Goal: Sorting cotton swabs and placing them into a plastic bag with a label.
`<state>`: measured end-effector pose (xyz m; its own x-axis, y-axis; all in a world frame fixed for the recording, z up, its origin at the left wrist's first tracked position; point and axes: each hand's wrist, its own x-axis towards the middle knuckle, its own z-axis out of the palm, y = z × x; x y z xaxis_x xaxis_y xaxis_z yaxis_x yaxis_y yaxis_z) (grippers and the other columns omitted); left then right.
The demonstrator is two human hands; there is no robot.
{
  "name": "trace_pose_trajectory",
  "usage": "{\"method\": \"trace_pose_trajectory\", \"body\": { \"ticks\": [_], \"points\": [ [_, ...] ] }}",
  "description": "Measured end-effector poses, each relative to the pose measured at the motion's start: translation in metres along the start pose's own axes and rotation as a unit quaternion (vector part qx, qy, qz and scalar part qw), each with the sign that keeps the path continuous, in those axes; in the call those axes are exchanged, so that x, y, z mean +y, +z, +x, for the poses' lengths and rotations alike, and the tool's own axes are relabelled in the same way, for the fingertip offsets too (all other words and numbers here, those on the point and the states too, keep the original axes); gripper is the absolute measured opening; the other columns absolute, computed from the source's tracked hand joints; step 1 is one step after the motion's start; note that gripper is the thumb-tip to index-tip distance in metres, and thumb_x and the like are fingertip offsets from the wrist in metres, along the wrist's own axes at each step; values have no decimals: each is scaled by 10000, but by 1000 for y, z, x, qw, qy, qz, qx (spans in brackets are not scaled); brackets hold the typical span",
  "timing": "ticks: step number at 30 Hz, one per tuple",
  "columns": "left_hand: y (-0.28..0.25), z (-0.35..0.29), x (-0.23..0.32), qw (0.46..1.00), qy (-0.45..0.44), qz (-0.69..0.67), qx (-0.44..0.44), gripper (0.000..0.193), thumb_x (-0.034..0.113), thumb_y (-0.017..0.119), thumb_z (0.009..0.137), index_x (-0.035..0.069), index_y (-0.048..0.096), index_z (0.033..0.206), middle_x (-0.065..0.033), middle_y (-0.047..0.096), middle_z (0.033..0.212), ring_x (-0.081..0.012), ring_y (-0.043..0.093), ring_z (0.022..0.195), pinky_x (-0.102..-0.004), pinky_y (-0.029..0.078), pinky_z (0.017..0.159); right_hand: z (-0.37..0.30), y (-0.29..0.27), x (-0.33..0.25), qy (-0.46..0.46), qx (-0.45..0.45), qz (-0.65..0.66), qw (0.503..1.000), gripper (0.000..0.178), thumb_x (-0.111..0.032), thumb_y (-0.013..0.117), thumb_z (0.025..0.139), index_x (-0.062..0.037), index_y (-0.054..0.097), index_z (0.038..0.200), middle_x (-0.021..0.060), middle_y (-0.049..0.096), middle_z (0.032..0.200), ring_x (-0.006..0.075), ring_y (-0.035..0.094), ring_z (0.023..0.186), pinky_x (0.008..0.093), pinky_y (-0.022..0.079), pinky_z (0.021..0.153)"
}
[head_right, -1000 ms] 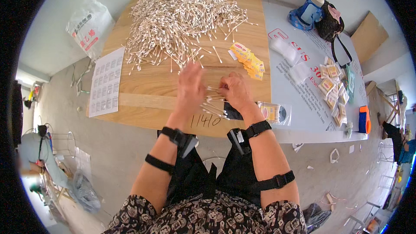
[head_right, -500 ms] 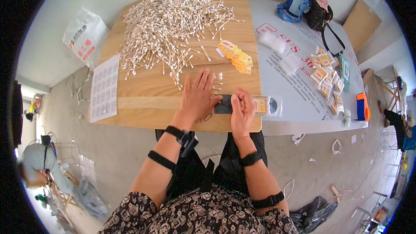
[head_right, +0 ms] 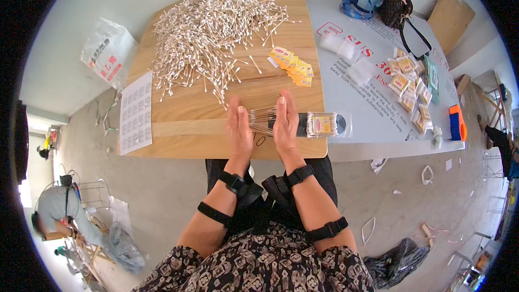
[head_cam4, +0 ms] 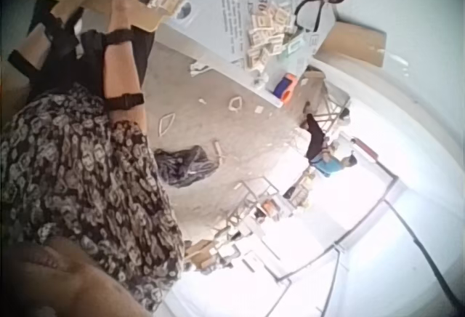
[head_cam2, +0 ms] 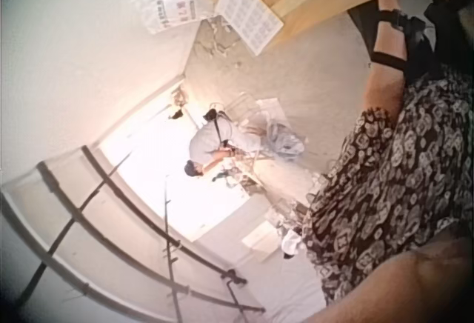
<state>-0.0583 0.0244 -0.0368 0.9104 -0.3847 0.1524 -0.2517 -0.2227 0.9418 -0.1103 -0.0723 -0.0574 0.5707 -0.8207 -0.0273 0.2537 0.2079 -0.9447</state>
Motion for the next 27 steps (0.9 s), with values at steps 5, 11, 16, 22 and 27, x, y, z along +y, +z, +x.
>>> {"method": "trace_pose_trajectory", "body": {
  "ticks": [5, 11, 16, 22, 27],
  "points": [
    [13, 2, -27, 993, 28, -116, 14, 490, 273, 426, 1027, -21, 386, 1416, -205, 385, 1472, -334, 345, 1382, -392, 253, 1144, -2, 5, -8, 44, -35, 41, 998, 486, -306, 489, 1028, 67, 485, 1338, 142, 516, 1373, 206, 479, 1247, 307, 367, 1051],
    [-28, 3, -20, 977, 149, 56, -144, 626, 147, 628, 855, 5, 393, 1418, -199, 383, 1464, -361, 325, 1390, -430, 236, 1161, -14, -41, -49, -185, -228, -393, 871, 504, -40, 795, 681, 29, 579, 1131, 157, 567, 1193, 339, 543, 1128, 387, 453, 953],
    [-29, 1, -2, 918, 215, 249, -223, 750, 169, 694, 742, 7, 392, 1410, -190, 392, 1454, -356, 315, 1395, -479, 218, 1171, -28, -39, -54, -200, -220, -464, 834, 540, -13, 809, 587, 1, 543, 1057, 169, 530, 1143, 393, 515, 1082, 447, 456, 907],
    [-29, -3, 5, 896, 203, 292, -265, 791, 162, 686, 746, 15, 346, 1445, -176, 381, 1463, -363, 289, 1412, -504, 205, 1167, -14, -42, -43, -214, -190, -457, 842, 532, 17, 768, 642, -18, 511, 1106, 177, 527, 1133, 404, 516, 1056, 458, 450, 896],
    [-27, -27, 9, 862, 197, 394, -249, 934, 379, 735, 769, 33, 275, 1505, -162, 243, 1572, -291, 179, 1476, -511, 140, 1188, -18, -44, -40, -150, -148, -384, 899, 501, -19, 755, 696, -35, 516, 1135, 187, 529, 1173, 417, 513, 1101, 445, 435, 952]
  ]
}}
